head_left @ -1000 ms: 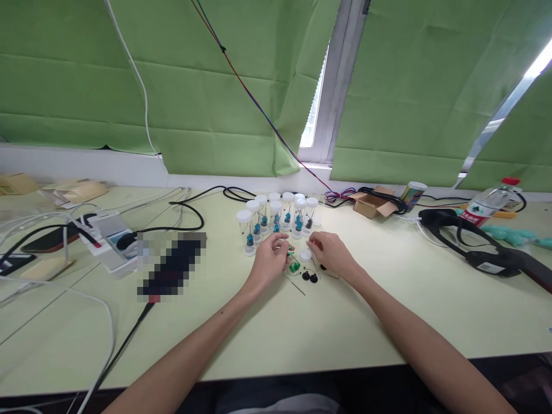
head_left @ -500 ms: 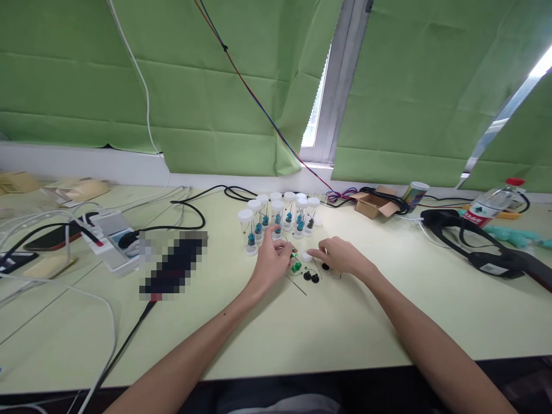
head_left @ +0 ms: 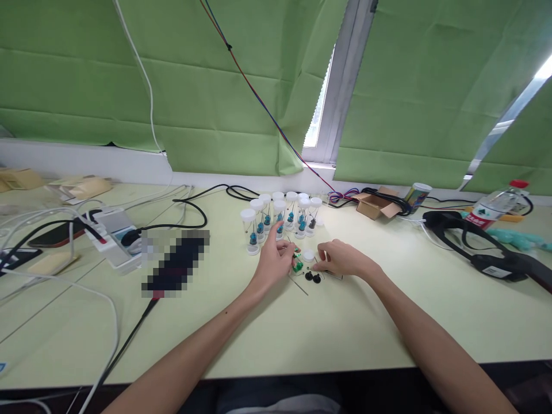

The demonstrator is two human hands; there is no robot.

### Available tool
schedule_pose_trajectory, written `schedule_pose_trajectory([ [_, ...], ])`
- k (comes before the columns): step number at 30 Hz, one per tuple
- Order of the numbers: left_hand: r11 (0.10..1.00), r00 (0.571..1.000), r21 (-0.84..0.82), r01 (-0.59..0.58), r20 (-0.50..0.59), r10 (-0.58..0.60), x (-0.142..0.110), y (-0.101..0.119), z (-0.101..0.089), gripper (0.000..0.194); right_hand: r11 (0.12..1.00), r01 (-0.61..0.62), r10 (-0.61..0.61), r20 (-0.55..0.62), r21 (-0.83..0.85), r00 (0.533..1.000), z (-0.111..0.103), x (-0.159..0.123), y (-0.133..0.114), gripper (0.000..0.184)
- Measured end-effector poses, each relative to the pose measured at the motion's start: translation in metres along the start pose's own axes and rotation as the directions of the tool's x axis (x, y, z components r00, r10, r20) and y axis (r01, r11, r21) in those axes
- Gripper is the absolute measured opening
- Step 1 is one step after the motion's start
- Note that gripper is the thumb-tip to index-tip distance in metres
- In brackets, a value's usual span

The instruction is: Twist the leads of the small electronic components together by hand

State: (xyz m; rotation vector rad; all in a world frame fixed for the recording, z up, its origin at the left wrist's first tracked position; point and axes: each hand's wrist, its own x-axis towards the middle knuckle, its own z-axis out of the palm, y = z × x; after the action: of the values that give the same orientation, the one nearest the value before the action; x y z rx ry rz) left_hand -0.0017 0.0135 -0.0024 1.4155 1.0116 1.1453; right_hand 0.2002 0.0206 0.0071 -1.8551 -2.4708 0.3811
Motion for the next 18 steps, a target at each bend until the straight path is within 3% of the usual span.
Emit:
schedule_pose_trajectory([
  [18,0.998,0.999,-0.054,0.035,-0.009,-0.036,-0.0002,0.0039,0.001,0.063,0.996,0.048,-0.044,-0.058,0.07,0.997,0.0039,0.0022,0.0035,0.02],
])
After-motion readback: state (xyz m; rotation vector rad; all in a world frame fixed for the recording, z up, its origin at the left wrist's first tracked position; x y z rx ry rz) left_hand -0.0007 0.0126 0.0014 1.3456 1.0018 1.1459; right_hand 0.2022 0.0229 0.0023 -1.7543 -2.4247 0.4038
